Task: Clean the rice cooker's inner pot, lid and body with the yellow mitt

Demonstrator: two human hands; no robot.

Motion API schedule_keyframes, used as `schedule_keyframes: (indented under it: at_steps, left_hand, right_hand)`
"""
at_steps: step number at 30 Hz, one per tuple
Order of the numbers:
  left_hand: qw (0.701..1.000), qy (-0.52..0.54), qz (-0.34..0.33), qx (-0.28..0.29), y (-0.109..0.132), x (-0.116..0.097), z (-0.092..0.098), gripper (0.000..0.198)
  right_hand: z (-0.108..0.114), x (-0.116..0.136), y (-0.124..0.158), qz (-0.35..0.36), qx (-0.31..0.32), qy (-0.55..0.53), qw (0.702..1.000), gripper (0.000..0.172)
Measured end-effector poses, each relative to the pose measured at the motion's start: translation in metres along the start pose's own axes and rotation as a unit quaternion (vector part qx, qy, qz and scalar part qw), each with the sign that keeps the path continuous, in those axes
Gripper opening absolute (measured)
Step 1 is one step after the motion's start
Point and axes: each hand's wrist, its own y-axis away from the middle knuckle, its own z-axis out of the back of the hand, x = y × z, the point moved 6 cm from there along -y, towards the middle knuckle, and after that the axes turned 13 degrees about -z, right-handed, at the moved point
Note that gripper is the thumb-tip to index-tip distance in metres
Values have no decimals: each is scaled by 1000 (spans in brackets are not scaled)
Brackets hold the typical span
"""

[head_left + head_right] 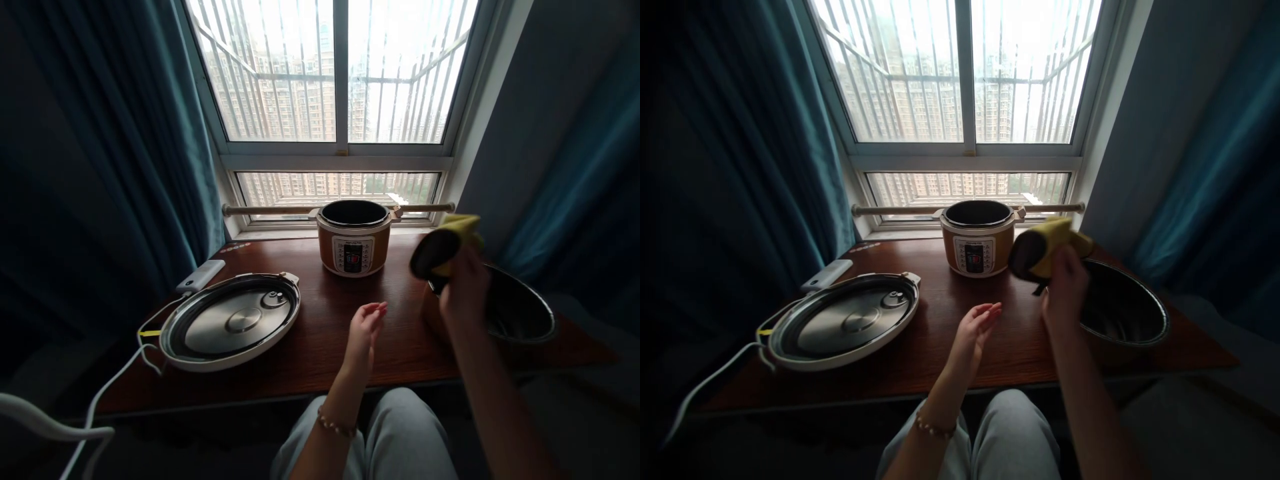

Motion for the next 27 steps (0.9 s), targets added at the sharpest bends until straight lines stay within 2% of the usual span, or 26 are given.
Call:
schedule_keyframes:
  at_steps: [1,2,4,5,6,7,8,10,13,17,22,27]
  left_hand:
    - [999,-8,-23,-44,8,-11,22,20]
    - [996,-12,-32,-84,19,-21,47,19]
    - [986,-21,-42,-160,43,-42,103,16]
    - [977,-35,-52,-204,55,-54,132,16]
    - [966,-52,-66,-246,67,-67,160,15]
    - [953,-68,-82,-282,77,-81,185,15]
    - [942,-83,-104,-309,85,-96,206,16]
    - [919,-103,-152,-350,93,-123,235,18]
    - [906,-117,-172,-369,87,-151,248,20]
    - [895,-133,-170,-391,72,-170,240,22]
    - [884,-124,-161,-422,68,-174,233,22]
    - [890,-106,-165,-412,73,-169,233,27]
  right_hand:
    - [-21,-34,22,-36,35,-21,998,35]
    - [-44,-74,42,-136,104,-75,982,35]
    - [-80,-146,84,-333,187,-140,913,36]
    - [-90,-173,102,-407,197,-154,879,35]
    - [-96,-192,116,-453,206,-159,853,33]
    - [-99,-204,124,-475,209,-162,839,32]
    - [-98,-211,128,-487,209,-164,832,31]
    - [-92,-216,129,-491,202,-170,830,30]
    - [-82,-217,127,-500,188,-181,826,29]
    - [-84,-216,130,-495,185,-197,826,33]
    - [-107,-214,149,-504,200,-194,818,34]
    - [-138,-211,181,-488,294,-164,805,43]
